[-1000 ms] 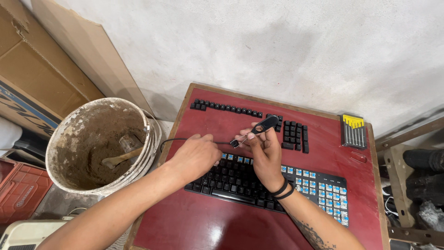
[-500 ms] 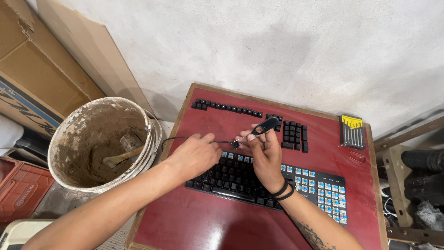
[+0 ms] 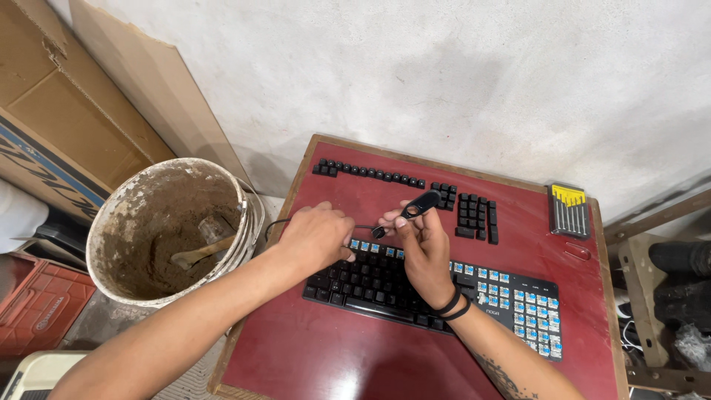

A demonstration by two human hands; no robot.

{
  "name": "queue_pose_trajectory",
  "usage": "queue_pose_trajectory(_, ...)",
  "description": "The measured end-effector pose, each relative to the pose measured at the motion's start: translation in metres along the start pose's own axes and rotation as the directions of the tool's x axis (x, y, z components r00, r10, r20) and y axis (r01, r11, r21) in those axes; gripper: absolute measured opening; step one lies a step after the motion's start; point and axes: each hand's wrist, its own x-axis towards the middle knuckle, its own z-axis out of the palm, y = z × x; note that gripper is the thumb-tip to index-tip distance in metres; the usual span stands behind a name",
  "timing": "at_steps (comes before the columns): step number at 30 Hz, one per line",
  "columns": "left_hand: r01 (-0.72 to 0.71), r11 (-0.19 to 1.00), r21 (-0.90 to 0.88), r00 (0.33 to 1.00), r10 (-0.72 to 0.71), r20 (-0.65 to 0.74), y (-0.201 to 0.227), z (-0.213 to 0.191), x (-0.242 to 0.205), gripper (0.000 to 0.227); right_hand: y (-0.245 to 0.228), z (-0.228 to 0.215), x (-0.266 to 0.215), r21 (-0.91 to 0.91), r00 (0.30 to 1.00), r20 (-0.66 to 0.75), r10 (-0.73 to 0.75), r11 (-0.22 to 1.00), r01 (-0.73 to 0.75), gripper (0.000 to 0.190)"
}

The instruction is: The person uses a keycap puller to remove keycaps from a mechanical keyboard one by one. The removed keycaps are placed in neat rows on the red table surface next to the keyboard.

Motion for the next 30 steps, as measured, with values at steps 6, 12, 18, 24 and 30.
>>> queue_pose_trajectory(6, 0.001, 0.909, -0.416, 0.997, -0.034, -0.070, 0.007, -0.050, -0.016, 0.040, -0.002, -0.005, 0.000, -0.179, 0.989, 0.074, -0.126, 0.974, 0.138, 0.029)
queue_pose_trajectory(12, -0.266, 0.926, -0.270, 0.911, 0.149, -0.385, 0.017, -0.026, -0.008, 0.025, 0.004, -0.008, -0.001, -0.246, 0.983, 0.092, -0.157, 0.953, 0.175, 0.033)
queue_pose_trajectory(18, -0.271, 0.904, -0.331, 0.914, 0.133, -0.384, 0.020, -0.020, -0.002, 0.024, -0.002, -0.003, -0.004, -0.329, 0.981, 0.114, -0.160, 0.925, 0.189, 0.034)
queue_pose_trajectory(24, -0.157, 0.863, -0.481, 0.932, -0.031, -0.361, 0.027, -0.021, -0.001, 0.025, -0.002, -0.006, 0.000, -0.358, 0.982, 0.084, -0.171, 0.914, 0.190, 0.033)
queue_pose_trajectory(30, -0.273, 0.920, -0.283, 0.830, 0.076, -0.552, 0.026, -0.022, -0.011, 0.014, -0.012, -0.001, 0.001, -0.298, 0.988, 0.071, -0.135, 0.943, 0.150, 0.030)
